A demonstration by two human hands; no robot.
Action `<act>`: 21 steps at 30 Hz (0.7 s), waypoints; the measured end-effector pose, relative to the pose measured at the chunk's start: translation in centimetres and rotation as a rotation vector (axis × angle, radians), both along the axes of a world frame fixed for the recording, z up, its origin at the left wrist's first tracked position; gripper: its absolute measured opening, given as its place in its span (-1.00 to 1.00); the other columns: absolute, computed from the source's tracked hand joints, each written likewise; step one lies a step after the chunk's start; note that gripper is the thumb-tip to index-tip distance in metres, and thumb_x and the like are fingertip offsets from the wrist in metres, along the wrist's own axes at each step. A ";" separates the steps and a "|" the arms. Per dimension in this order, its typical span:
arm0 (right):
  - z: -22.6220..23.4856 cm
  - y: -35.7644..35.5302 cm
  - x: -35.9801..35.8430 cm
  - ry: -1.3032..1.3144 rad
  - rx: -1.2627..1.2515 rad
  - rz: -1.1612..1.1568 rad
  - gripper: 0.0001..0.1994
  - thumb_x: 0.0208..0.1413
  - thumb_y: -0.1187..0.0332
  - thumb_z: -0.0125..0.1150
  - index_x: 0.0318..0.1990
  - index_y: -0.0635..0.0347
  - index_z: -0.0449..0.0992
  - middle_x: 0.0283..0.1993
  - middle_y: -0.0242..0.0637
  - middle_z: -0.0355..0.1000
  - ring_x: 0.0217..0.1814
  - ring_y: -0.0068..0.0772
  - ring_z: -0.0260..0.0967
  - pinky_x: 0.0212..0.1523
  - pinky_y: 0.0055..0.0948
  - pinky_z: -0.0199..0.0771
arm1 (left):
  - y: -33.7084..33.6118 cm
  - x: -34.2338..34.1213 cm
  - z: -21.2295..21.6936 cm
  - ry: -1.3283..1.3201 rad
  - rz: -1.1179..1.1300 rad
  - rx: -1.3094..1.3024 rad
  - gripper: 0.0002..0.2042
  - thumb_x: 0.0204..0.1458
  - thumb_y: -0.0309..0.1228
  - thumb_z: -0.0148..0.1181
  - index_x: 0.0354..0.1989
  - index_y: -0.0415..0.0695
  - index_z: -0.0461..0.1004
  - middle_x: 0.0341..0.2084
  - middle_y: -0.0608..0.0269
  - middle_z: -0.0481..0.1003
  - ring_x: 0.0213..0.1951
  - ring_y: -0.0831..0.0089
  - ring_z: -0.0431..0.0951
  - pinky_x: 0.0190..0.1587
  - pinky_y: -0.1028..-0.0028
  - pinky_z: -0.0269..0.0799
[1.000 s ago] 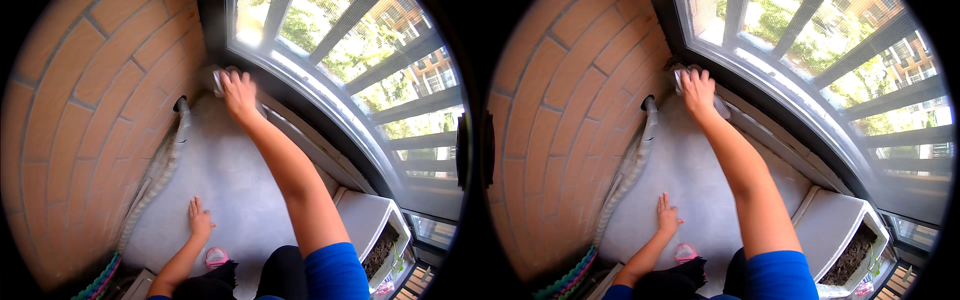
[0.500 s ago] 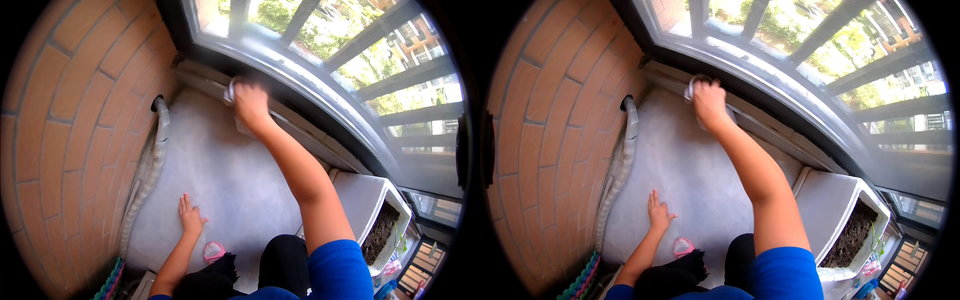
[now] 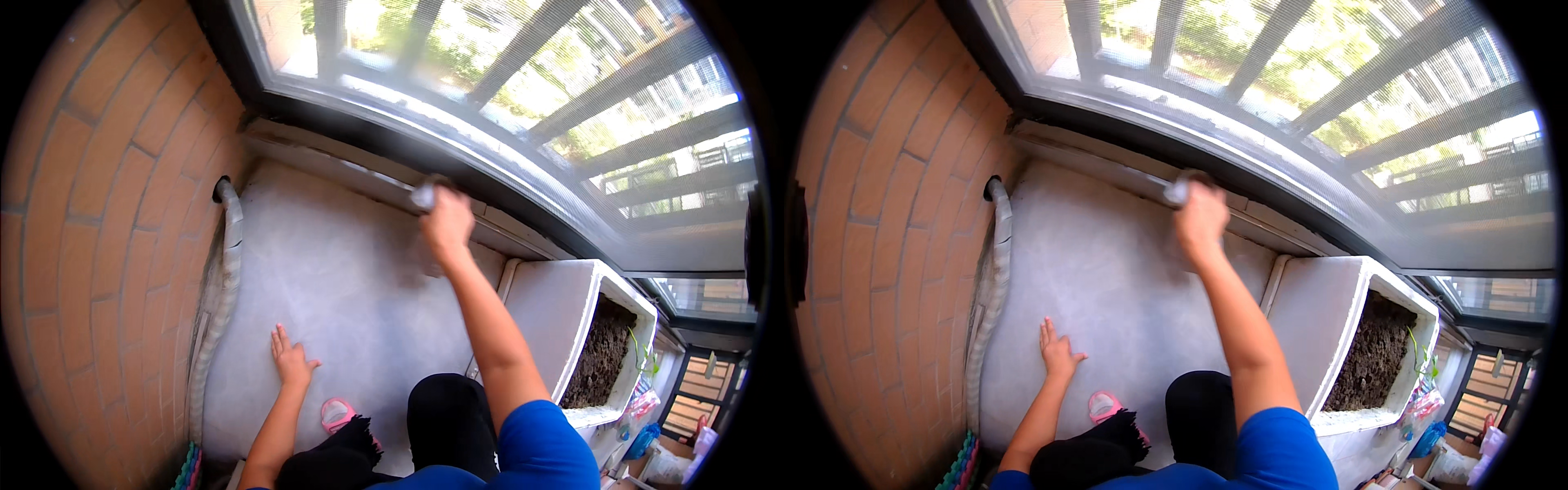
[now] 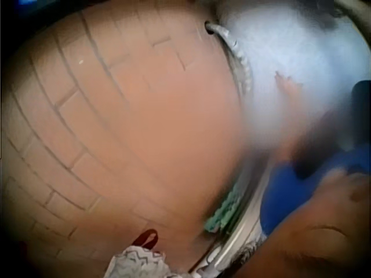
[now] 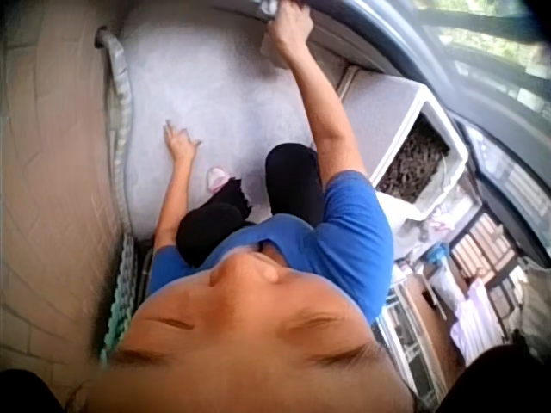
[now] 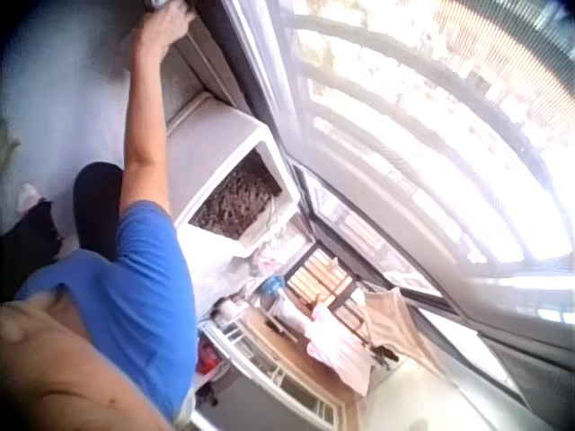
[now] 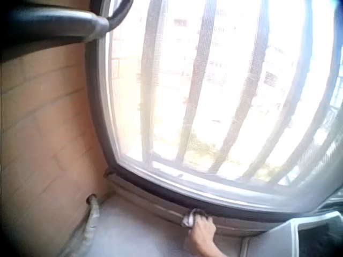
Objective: The person cleans a balcony floor and window sill using a cloth. They start by picking up a cloth from the floor, then kneel to wipe the window sill and a nearby pipe, repeatedly folding the cloth to use a clean side.
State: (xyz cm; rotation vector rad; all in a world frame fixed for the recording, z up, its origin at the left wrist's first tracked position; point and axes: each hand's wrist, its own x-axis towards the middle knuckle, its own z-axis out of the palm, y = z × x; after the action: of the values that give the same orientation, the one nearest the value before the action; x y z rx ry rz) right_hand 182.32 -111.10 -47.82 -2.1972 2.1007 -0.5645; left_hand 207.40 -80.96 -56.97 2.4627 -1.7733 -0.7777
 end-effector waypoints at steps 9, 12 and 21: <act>-0.5 -2.1 -1.2 0.239 0.018 0.257 -0.76 -0.27 0.46 0.14 -0.32 0.07 0.42 -0.34 -0.30 0.44 -0.22 -0.10 0.35 -0.42 -0.29 0.43 | 0.3 0.1 -0.5 -0.059 -0.016 0.038 -0.55 -0.60 -0.19 0.49 -0.57 -0.25 0.46 0.23 -0.23 -0.10 0.23 -0.08 -0.02 0.22 0.16 -0.04; 0.1 0.3 -6.8 0.214 0.035 0.119 -0.68 -0.30 0.53 0.08 -0.26 0.09 0.41 -0.33 -0.26 0.45 -0.27 0.01 0.34 -0.40 -0.18 0.44 | 0.2 0.0 -0.6 -0.035 -0.020 -0.001 -0.55 -0.61 -0.22 0.49 -0.57 -0.25 0.46 0.23 -0.22 -0.10 0.23 -0.07 -0.01 0.22 0.16 -0.04; 1.6 3.6 -19.6 0.213 0.426 -0.557 -0.62 -0.19 0.35 0.12 -0.13 0.25 0.34 -0.21 0.09 0.42 -0.11 0.08 0.36 -0.05 -0.15 0.33 | -0.2 -0.3 -0.3 0.029 0.021 -0.026 -0.57 -0.61 -0.26 0.50 -0.61 -0.26 0.42 0.24 -0.20 -0.10 0.23 -0.11 -0.02 0.22 0.14 -0.04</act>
State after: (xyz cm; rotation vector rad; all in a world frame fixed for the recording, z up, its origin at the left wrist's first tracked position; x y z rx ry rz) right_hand 162.75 -107.46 -46.18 -1.4982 2.6426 0.1165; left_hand 207.07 -81.13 -57.31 2.4370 -1.7341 -0.7802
